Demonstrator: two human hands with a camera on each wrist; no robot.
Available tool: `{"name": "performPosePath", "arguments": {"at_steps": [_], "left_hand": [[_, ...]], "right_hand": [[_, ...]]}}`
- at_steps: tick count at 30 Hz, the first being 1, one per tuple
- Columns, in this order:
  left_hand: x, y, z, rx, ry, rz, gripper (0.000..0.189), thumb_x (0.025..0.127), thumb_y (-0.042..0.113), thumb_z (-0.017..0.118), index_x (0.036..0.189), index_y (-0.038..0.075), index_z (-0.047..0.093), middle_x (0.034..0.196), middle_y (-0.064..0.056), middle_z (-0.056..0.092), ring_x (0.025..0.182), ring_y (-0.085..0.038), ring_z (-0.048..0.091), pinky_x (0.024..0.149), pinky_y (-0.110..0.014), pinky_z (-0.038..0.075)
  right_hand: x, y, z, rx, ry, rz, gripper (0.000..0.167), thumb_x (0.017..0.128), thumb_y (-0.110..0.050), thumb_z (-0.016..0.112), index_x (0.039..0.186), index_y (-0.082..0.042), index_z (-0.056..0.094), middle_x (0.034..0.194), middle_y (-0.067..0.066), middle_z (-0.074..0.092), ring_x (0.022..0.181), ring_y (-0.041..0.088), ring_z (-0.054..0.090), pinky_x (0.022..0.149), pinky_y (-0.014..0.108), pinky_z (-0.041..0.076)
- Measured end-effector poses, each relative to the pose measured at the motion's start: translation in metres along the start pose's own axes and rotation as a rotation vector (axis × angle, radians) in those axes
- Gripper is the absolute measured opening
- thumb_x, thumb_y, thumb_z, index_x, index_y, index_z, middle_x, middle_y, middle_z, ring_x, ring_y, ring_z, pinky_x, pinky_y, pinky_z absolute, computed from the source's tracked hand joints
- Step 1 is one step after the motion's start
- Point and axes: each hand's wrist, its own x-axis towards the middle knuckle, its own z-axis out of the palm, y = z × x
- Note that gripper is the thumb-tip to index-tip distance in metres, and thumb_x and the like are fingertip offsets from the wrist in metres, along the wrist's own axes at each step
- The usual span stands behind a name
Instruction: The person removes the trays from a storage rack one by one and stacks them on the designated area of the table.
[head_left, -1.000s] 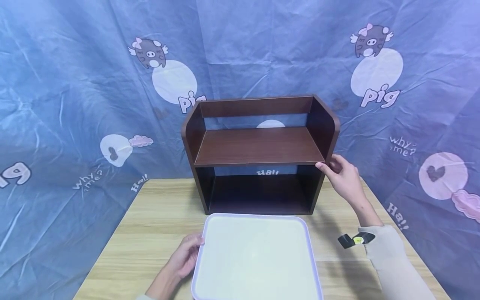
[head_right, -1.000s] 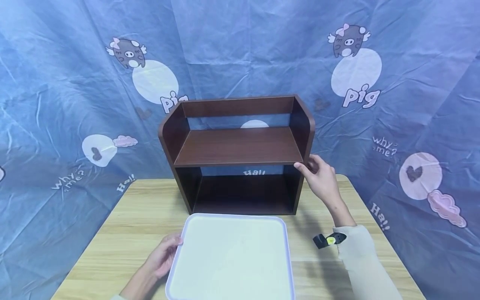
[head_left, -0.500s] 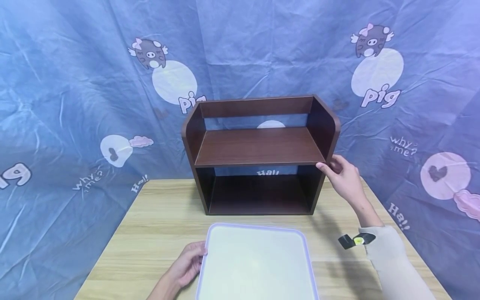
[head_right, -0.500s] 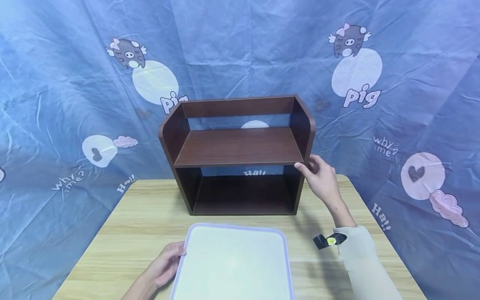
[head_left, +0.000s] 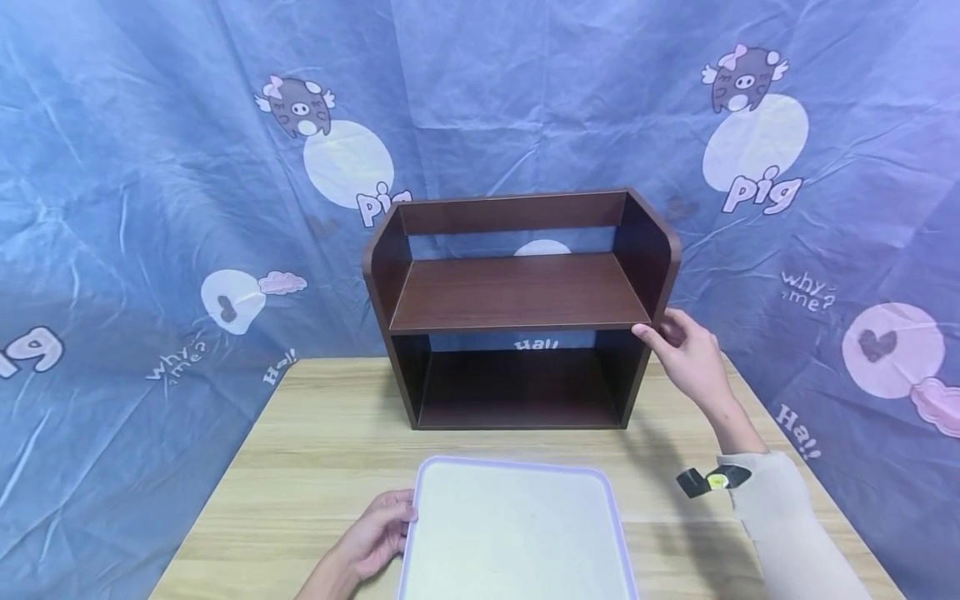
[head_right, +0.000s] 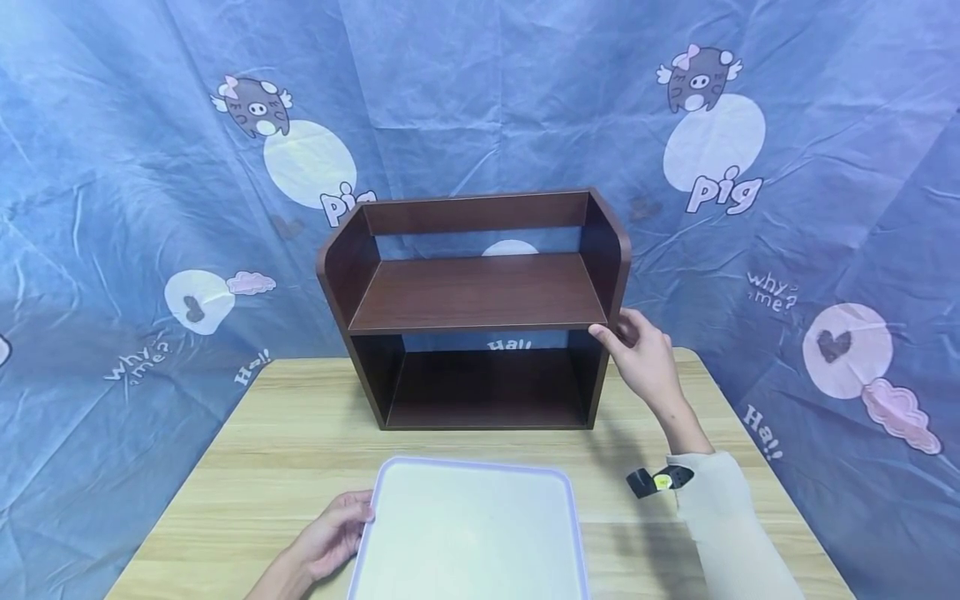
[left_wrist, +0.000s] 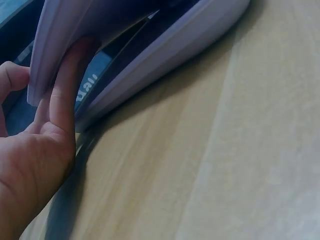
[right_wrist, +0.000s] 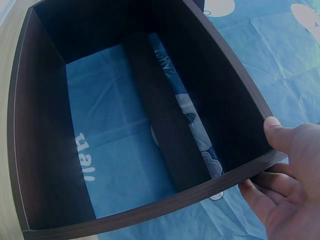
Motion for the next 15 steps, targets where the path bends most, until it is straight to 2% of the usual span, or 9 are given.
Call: {"name": "performPosePath", "arguments": {"at_steps": [1, 3, 5, 6, 8, 10, 12, 15], "left_hand": [[0.000, 0.000, 0.000, 0.008, -0.003, -0.007, 0.043, 0.098, -0.009, 0.035, 0.127, 0.002, 0.065, 0.114, -0.007, 0.081, 0.099, -0.017, 0.080, 0.089, -0.035, 0.067], [-0.001, 0.000, -0.001, 0.025, -0.007, -0.025, 0.042, 0.098, -0.008, 0.036, 0.126, 0.002, 0.065, 0.113, -0.007, 0.081, 0.099, -0.018, 0.080, 0.088, -0.035, 0.067], [-0.001, 0.001, -0.001, 0.044, -0.008, -0.045, 0.041, 0.098, -0.007, 0.037, 0.126, 0.002, 0.065, 0.114, -0.006, 0.081, 0.100, -0.018, 0.080, 0.088, -0.036, 0.067], [-0.001, 0.002, -0.002, 0.054, -0.007, -0.054, 0.040, 0.099, -0.007, 0.037, 0.126, 0.002, 0.064, 0.114, -0.007, 0.080, 0.100, -0.018, 0.080, 0.089, -0.037, 0.067], [-0.002, 0.004, -0.002, 0.082, 0.006, -0.077, 0.037, 0.099, -0.006, 0.039, 0.126, 0.001, 0.063, 0.114, -0.007, 0.080, 0.101, -0.019, 0.080, 0.090, -0.039, 0.067], [-0.002, 0.007, -0.003, 0.127, 0.020, -0.096, 0.034, 0.100, -0.005, 0.041, 0.126, -0.001, 0.063, 0.113, -0.008, 0.080, 0.101, -0.021, 0.080, 0.091, -0.041, 0.067], [-0.002, 0.009, -0.003, 0.186, 0.037, -0.119, 0.029, 0.102, -0.002, 0.045, 0.125, -0.005, 0.063, 0.111, -0.009, 0.081, 0.099, -0.022, 0.081, 0.090, -0.041, 0.067], [0.000, 0.015, 0.000, 0.295, 0.076, -0.156, 0.025, 0.104, 0.005, 0.050, 0.120, -0.009, 0.065, 0.104, -0.012, 0.081, 0.093, -0.022, 0.082, 0.086, -0.041, 0.068]], "right_hand": [[0.000, 0.000, 0.000, -0.004, 0.002, 0.000, 0.055, 0.099, -0.047, 0.074, 0.135, -0.005, 0.066, 0.127, 0.019, 0.075, 0.097, -0.017, 0.056, 0.082, 0.012, 0.043], [0.000, -0.001, 0.000, -0.003, -0.001, 0.000, 0.055, 0.100, -0.046, 0.075, 0.135, -0.005, 0.066, 0.128, 0.019, 0.075, 0.105, 0.001, 0.069, 0.082, 0.011, 0.043], [0.000, -0.001, 0.000, 0.006, -0.005, 0.002, 0.054, 0.099, -0.045, 0.075, 0.136, -0.005, 0.066, 0.129, 0.020, 0.074, 0.108, 0.000, 0.069, 0.082, 0.009, 0.043], [0.000, -0.002, 0.000, 0.010, -0.005, 0.001, 0.054, 0.099, -0.044, 0.075, 0.136, -0.005, 0.066, 0.129, 0.020, 0.074, 0.112, 0.008, 0.072, 0.081, 0.008, 0.042], [0.000, -0.002, 0.000, 0.016, -0.008, 0.004, 0.055, 0.099, -0.044, 0.076, 0.137, -0.005, 0.066, 0.131, 0.020, 0.073, 0.117, 0.013, 0.072, 0.082, 0.005, 0.042], [0.000, -0.001, 0.000, 0.017, -0.008, 0.006, 0.055, 0.099, -0.044, 0.076, 0.137, -0.005, 0.066, 0.130, 0.019, 0.073, 0.116, 0.008, 0.070, 0.082, 0.004, 0.042], [0.000, -0.002, 0.000, 0.012, -0.007, 0.006, 0.055, 0.099, -0.044, 0.075, 0.137, -0.005, 0.066, 0.130, 0.019, 0.073, 0.120, 0.019, 0.070, 0.082, 0.004, 0.042], [0.000, -0.002, 0.000, 0.016, -0.008, 0.007, 0.055, 0.099, -0.044, 0.076, 0.136, -0.006, 0.066, 0.130, 0.019, 0.073, 0.113, 0.001, 0.068, 0.081, 0.004, 0.042]]}}
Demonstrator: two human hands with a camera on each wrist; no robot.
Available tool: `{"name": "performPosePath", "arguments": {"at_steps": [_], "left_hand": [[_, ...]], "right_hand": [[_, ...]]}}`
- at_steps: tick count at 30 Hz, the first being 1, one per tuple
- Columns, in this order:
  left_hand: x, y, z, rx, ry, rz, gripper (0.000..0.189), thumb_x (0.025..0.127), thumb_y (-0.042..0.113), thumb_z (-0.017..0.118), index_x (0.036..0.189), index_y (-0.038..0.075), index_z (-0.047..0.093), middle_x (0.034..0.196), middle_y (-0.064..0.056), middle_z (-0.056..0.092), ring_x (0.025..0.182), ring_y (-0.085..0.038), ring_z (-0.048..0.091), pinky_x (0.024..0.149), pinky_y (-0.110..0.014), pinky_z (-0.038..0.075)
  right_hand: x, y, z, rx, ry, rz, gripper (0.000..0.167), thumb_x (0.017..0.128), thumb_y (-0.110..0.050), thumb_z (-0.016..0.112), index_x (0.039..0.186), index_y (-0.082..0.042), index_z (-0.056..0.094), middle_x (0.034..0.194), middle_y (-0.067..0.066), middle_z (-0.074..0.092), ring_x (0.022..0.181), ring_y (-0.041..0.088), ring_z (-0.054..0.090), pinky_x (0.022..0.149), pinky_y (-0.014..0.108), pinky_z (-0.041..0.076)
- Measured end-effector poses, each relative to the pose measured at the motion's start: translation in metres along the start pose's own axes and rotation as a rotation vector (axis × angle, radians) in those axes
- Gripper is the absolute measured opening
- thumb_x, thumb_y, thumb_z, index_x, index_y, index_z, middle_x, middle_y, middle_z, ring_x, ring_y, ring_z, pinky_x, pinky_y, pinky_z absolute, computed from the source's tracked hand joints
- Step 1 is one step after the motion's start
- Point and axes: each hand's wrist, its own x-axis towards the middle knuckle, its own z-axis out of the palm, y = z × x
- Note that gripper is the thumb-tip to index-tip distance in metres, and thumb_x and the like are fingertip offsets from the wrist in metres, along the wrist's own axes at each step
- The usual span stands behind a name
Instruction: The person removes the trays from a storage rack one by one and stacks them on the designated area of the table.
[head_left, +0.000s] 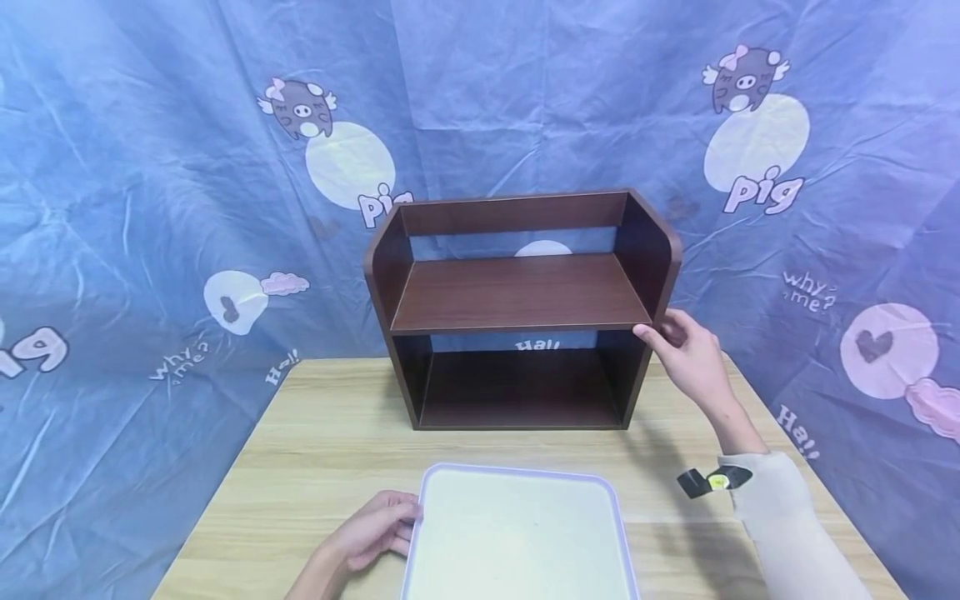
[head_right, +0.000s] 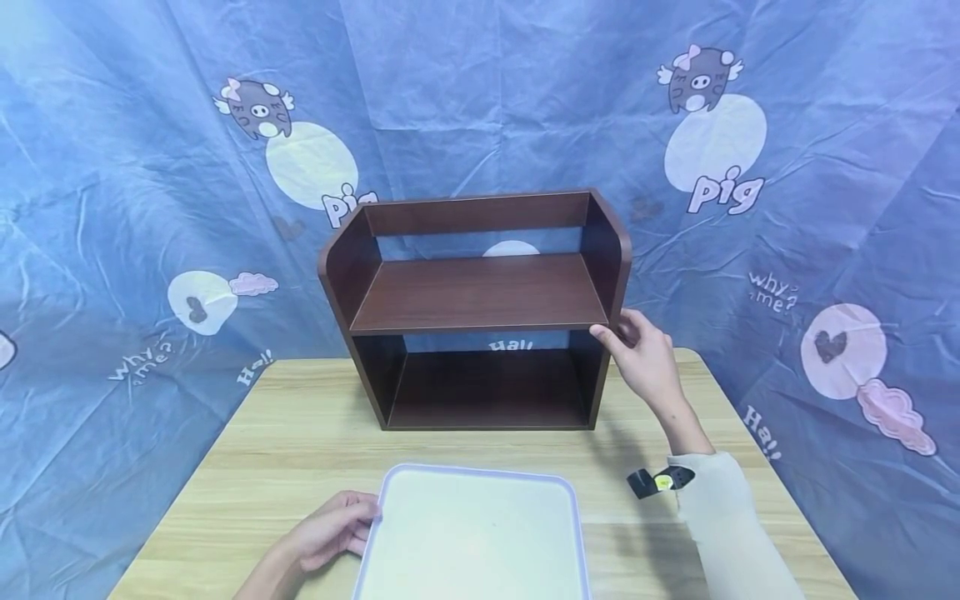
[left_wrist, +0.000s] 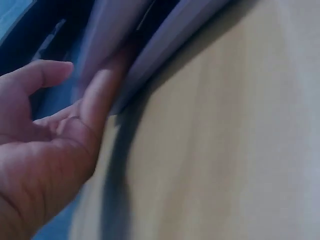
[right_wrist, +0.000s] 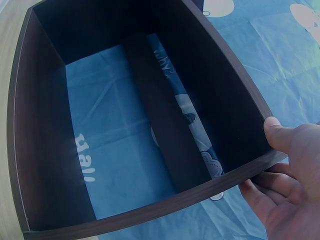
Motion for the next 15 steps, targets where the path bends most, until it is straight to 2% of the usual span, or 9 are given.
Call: {"name": "performPosePath", "arguments": {"at_steps": [3, 7, 12, 15], "left_hand": [[0.000, 0.009, 0.004, 0.132, 0.071, -0.038, 0.026, 0.106, 0.011, 0.054, 0.111, -0.010, 0.068, 0.096, -0.016, 0.081, 0.082, -0.021, 0.081, 0.077, -0.038, 0.070], [-0.001, 0.024, 0.012, 0.327, 0.171, -0.076, 0.025, 0.105, 0.012, 0.059, 0.103, -0.010, 0.072, 0.084, -0.018, 0.079, 0.068, -0.019, 0.077, 0.066, -0.037, 0.069], [0.000, 0.038, 0.019, 0.540, 0.223, -0.099, 0.021, 0.101, 0.011, 0.066, 0.089, -0.005, 0.072, 0.069, -0.011, 0.073, 0.055, -0.016, 0.071, 0.056, -0.036, 0.067], [0.001, 0.043, 0.020, 0.619, 0.234, -0.113, 0.022, 0.099, 0.011, 0.069, 0.081, -0.002, 0.069, 0.062, -0.007, 0.068, 0.049, -0.011, 0.067, 0.051, -0.032, 0.065]], "right_hand": [[0.000, 0.000, -0.001, 0.004, -0.003, 0.000, 0.055, 0.099, -0.044, 0.076, 0.137, -0.006, 0.066, 0.130, 0.019, 0.073, 0.107, -0.012, 0.061, 0.081, 0.003, 0.042], [-0.001, 0.000, -0.001, 0.006, -0.008, -0.003, 0.055, 0.099, -0.043, 0.076, 0.137, -0.005, 0.066, 0.130, 0.020, 0.073, 0.103, -0.017, 0.058, 0.080, 0.004, 0.042], [-0.002, 0.001, -0.001, 0.008, 0.002, -0.010, 0.054, 0.099, -0.044, 0.075, 0.136, -0.005, 0.066, 0.129, 0.019, 0.074, 0.096, -0.027, 0.050, 0.080, 0.008, 0.042], [-0.001, 0.001, 0.000, 0.004, 0.008, -0.013, 0.053, 0.100, -0.044, 0.075, 0.135, -0.006, 0.067, 0.128, 0.019, 0.074, 0.094, -0.028, 0.049, 0.080, 0.010, 0.042]]}}
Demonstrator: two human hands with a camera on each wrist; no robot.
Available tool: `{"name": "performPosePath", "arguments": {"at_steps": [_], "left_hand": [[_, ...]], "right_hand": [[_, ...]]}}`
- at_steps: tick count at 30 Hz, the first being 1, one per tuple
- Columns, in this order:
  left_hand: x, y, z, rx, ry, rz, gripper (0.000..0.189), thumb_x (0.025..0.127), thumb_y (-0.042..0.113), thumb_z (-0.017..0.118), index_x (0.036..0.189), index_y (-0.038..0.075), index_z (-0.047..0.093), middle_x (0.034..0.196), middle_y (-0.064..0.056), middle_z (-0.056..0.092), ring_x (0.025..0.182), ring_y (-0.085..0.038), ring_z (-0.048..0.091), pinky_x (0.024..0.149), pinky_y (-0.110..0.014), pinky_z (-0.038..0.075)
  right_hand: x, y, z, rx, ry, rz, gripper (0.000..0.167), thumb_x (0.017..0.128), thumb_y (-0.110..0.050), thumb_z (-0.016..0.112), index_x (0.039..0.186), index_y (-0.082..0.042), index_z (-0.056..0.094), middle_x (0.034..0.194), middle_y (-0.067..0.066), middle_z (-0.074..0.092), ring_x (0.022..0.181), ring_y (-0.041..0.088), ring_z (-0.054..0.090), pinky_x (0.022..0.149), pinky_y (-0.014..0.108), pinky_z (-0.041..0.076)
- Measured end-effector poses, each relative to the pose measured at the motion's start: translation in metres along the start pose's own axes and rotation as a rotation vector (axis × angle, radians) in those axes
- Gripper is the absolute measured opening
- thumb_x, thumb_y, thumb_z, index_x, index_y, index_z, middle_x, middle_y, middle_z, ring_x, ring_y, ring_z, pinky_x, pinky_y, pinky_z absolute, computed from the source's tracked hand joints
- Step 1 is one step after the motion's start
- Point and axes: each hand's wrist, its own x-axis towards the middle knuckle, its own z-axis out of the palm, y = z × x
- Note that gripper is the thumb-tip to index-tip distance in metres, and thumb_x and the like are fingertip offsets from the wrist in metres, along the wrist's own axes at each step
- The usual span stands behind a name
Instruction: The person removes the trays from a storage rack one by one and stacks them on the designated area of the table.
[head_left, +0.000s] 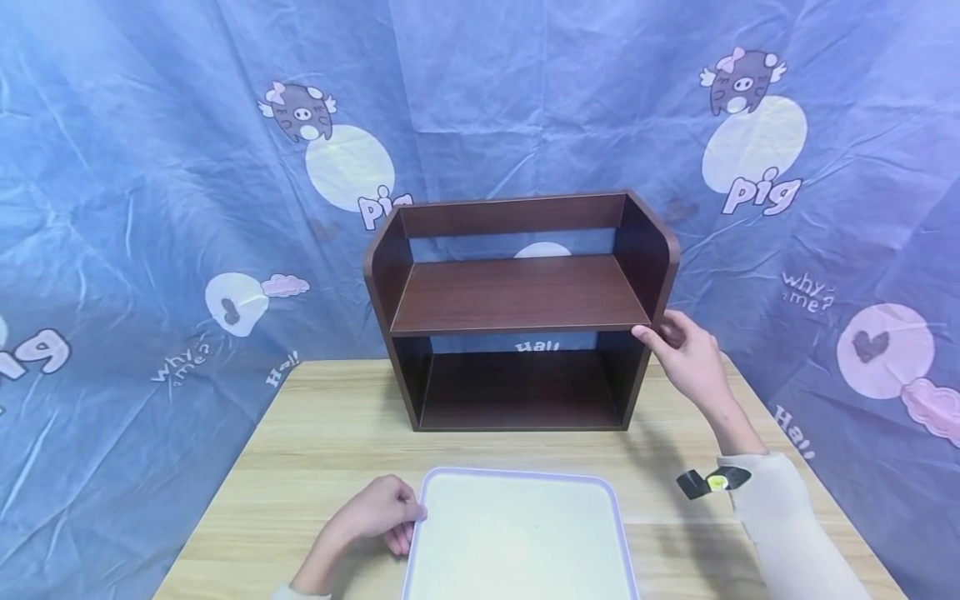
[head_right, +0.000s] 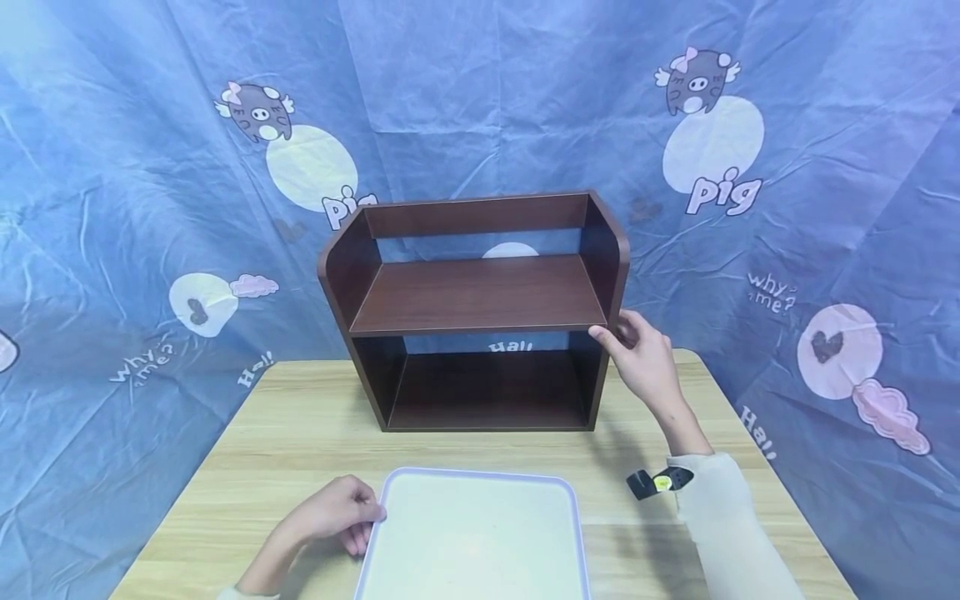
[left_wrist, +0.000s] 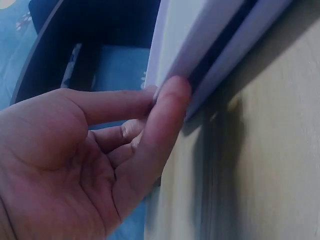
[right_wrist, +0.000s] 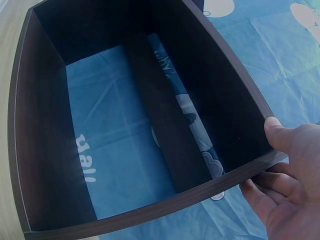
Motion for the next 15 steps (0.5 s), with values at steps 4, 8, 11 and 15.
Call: {"name": "performPosePath", "arguments": {"at_steps": [4, 8, 11, 15], "left_hand": [[0.004, -0.001, -0.001, 0.032, -0.008, -0.003, 0.023, 0.097, 0.012, 0.073, 0.077, 0.001, 0.068, 0.057, -0.002, 0.065, 0.045, -0.008, 0.061, 0.045, -0.024, 0.059], [0.008, -0.007, -0.001, 0.054, -0.057, 0.007, 0.025, 0.096, 0.014, 0.075, 0.075, 0.001, 0.068, 0.054, 0.003, 0.061, 0.043, -0.004, 0.054, 0.042, -0.016, 0.048], [0.011, -0.011, -0.002, 0.072, -0.094, 0.013, 0.028, 0.096, 0.016, 0.076, 0.074, 0.001, 0.069, 0.053, 0.005, 0.058, 0.043, -0.002, 0.049, 0.042, -0.013, 0.043], [0.014, -0.014, -0.003, 0.078, -0.098, 0.010, 0.030, 0.097, 0.018, 0.076, 0.073, 0.002, 0.067, 0.053, 0.006, 0.057, 0.044, -0.003, 0.048, 0.043, -0.013, 0.042]], "right_hand": [[0.000, 0.001, 0.001, -0.008, -0.002, 0.000, 0.053, 0.100, -0.045, 0.074, 0.135, -0.006, 0.067, 0.128, 0.018, 0.075, 0.101, -0.017, 0.058, 0.081, 0.009, 0.042], [0.000, 0.003, 0.002, -0.009, -0.005, 0.003, 0.054, 0.100, -0.046, 0.074, 0.136, -0.007, 0.066, 0.130, 0.018, 0.074, 0.112, -0.001, 0.065, 0.082, 0.006, 0.042], [0.001, 0.004, 0.002, 0.006, -0.005, 0.000, 0.054, 0.100, -0.045, 0.075, 0.136, -0.006, 0.066, 0.130, 0.018, 0.074, 0.107, -0.012, 0.061, 0.082, 0.005, 0.042], [0.001, 0.005, 0.003, 0.019, 0.003, -0.013, 0.052, 0.100, -0.043, 0.075, 0.135, -0.005, 0.067, 0.129, 0.019, 0.074, 0.096, -0.029, 0.048, 0.082, 0.004, 0.041]]}}
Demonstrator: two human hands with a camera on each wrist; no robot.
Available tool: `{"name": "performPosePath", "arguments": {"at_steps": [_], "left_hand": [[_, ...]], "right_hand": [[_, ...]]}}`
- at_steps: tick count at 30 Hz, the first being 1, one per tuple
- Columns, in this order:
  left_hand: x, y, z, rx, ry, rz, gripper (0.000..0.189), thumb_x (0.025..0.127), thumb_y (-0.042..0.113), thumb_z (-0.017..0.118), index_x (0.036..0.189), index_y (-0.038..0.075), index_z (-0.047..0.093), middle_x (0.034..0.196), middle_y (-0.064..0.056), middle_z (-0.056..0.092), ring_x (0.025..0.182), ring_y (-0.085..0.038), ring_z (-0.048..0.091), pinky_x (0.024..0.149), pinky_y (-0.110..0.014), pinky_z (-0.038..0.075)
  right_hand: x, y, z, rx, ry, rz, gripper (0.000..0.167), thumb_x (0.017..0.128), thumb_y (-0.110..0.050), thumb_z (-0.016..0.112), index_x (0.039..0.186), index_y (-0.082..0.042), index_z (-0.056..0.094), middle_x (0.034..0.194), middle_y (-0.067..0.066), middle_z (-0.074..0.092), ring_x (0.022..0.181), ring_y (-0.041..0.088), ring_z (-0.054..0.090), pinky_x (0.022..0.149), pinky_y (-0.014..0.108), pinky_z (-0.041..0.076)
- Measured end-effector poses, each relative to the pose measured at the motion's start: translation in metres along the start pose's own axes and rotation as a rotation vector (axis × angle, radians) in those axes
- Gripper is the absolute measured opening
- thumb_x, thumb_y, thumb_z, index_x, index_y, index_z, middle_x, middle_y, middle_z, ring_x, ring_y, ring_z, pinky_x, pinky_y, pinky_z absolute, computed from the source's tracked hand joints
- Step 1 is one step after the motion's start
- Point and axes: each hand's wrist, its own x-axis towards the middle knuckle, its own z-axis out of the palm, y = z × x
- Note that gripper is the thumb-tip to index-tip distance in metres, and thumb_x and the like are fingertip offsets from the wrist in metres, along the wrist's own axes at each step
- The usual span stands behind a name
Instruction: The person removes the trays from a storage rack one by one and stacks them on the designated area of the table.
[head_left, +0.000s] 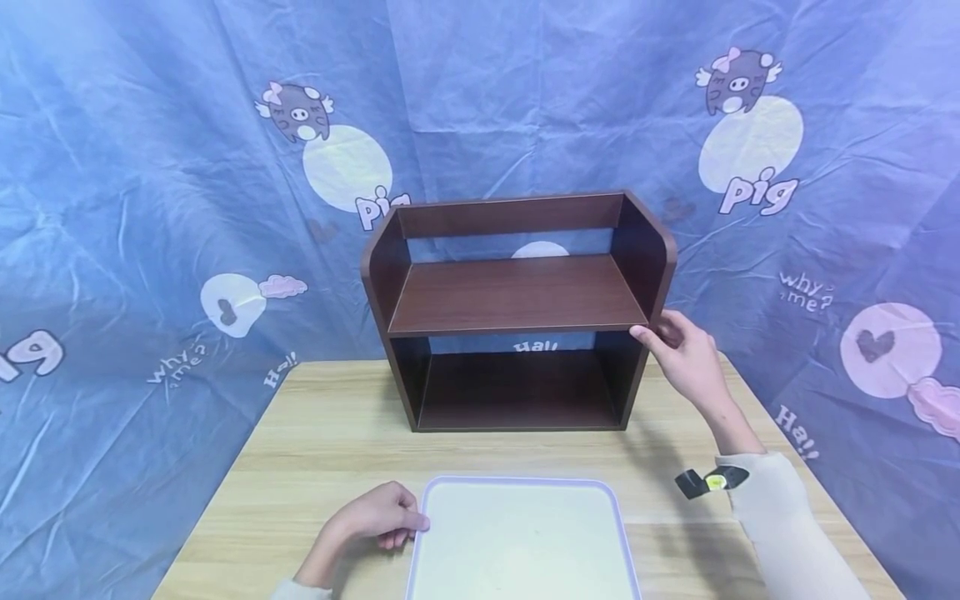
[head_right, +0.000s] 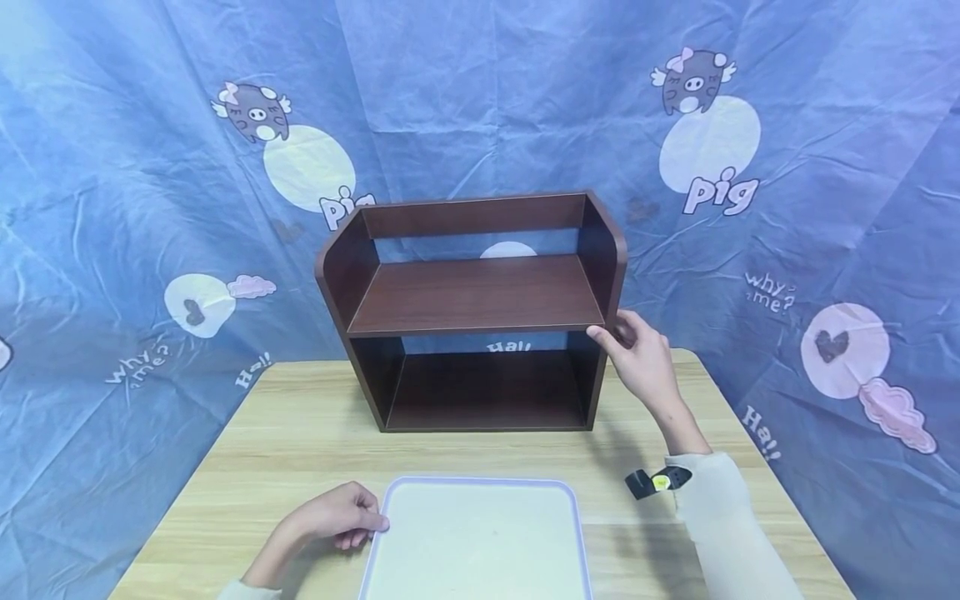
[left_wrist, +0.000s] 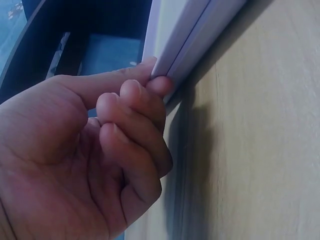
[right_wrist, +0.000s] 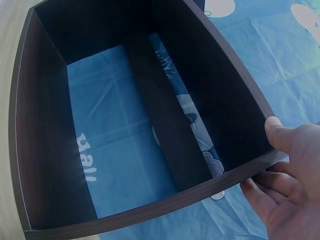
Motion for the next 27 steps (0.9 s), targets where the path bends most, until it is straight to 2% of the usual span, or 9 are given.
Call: {"name": "performPosePath", "arguments": {"at_steps": [3, 9, 12, 16, 19, 21, 22, 25, 27], "left_hand": [[-0.001, 0.000, 0.000, -0.017, 0.011, -0.010, 0.028, 0.096, 0.019, 0.077, 0.075, 0.004, 0.066, 0.056, 0.004, 0.059, 0.045, -0.004, 0.051, 0.043, -0.014, 0.045], [-0.002, -0.001, 0.000, -0.147, 0.020, -0.029, 0.022, 0.099, 0.019, 0.075, 0.089, 0.003, 0.063, 0.068, -0.003, 0.064, 0.051, -0.010, 0.062, 0.047, -0.020, 0.057], [-0.001, -0.002, 0.000, -0.173, 0.034, -0.032, 0.021, 0.101, 0.019, 0.072, 0.093, 0.002, 0.063, 0.070, -0.005, 0.066, 0.053, -0.012, 0.065, 0.049, -0.021, 0.059], [0.002, -0.003, -0.001, -0.177, 0.037, -0.029, 0.017, 0.100, 0.015, 0.071, 0.093, 0.002, 0.063, 0.072, -0.005, 0.067, 0.056, -0.014, 0.067, 0.051, -0.021, 0.060], [0.004, -0.002, -0.001, -0.189, 0.034, -0.032, 0.016, 0.099, 0.014, 0.072, 0.091, 0.003, 0.063, 0.071, -0.005, 0.067, 0.057, -0.014, 0.067, 0.051, -0.022, 0.061], [0.005, -0.002, -0.001, -0.190, 0.036, -0.031, 0.017, 0.098, 0.014, 0.073, 0.090, 0.003, 0.063, 0.071, -0.005, 0.067, 0.056, -0.013, 0.067, 0.051, -0.022, 0.060], [0.005, -0.002, 0.000, -0.190, 0.042, -0.032, 0.017, 0.098, 0.014, 0.074, 0.091, 0.003, 0.063, 0.071, -0.004, 0.067, 0.056, -0.013, 0.067, 0.051, -0.022, 0.060], [0.006, -0.003, -0.002, -0.191, 0.066, -0.020, 0.019, 0.100, 0.016, 0.073, 0.094, 0.002, 0.063, 0.073, -0.006, 0.067, 0.058, -0.013, 0.065, 0.052, -0.023, 0.061], [0.007, -0.002, -0.006, -0.197, 0.082, 0.000, 0.018, 0.101, 0.015, 0.072, 0.097, 0.000, 0.063, 0.075, -0.007, 0.068, 0.060, -0.014, 0.065, 0.054, -0.024, 0.062]], "right_hand": [[0.000, 0.000, 0.000, 0.000, 0.004, -0.004, 0.051, 0.100, -0.043, 0.075, 0.134, -0.005, 0.067, 0.128, 0.019, 0.075, 0.095, -0.029, 0.048, 0.081, 0.004, 0.041], [-0.001, -0.003, -0.002, 0.013, -0.008, 0.000, 0.051, 0.099, -0.042, 0.076, 0.134, -0.006, 0.068, 0.127, 0.020, 0.074, 0.096, -0.029, 0.048, 0.081, 0.004, 0.041], [-0.001, -0.003, -0.003, 0.017, -0.019, 0.000, 0.051, 0.099, -0.041, 0.077, 0.135, -0.006, 0.067, 0.129, 0.021, 0.074, 0.099, -0.026, 0.053, 0.080, 0.003, 0.042], [0.001, -0.002, -0.004, -0.001, -0.027, 0.000, 0.053, 0.100, -0.042, 0.076, 0.138, -0.006, 0.066, 0.131, 0.021, 0.072, 0.114, -0.002, 0.066, 0.080, -0.001, 0.041], [0.001, -0.002, -0.005, -0.033, -0.026, -0.003, 0.055, 0.100, -0.044, 0.074, 0.139, -0.006, 0.065, 0.132, 0.020, 0.073, 0.120, 0.020, 0.070, 0.080, -0.001, 0.042], [0.000, -0.003, -0.006, -0.043, -0.027, -0.005, 0.056, 0.101, -0.044, 0.073, 0.140, -0.005, 0.064, 0.131, 0.021, 0.073, 0.121, 0.029, 0.071, 0.081, 0.002, 0.044], [-0.001, -0.003, -0.007, -0.046, -0.025, -0.008, 0.056, 0.101, -0.044, 0.073, 0.140, -0.004, 0.065, 0.131, 0.022, 0.073, 0.119, 0.023, 0.073, 0.081, 0.001, 0.044], [-0.006, -0.002, -0.010, -0.053, -0.017, -0.017, 0.056, 0.103, -0.041, 0.071, 0.139, 0.001, 0.065, 0.128, 0.025, 0.073, 0.116, 0.032, 0.075, 0.078, 0.001, 0.044], [-0.010, 0.001, -0.011, -0.052, -0.001, -0.038, 0.051, 0.104, -0.037, 0.070, 0.135, 0.003, 0.067, 0.123, 0.026, 0.075, 0.101, 0.011, 0.079, 0.076, -0.004, 0.041]]}}
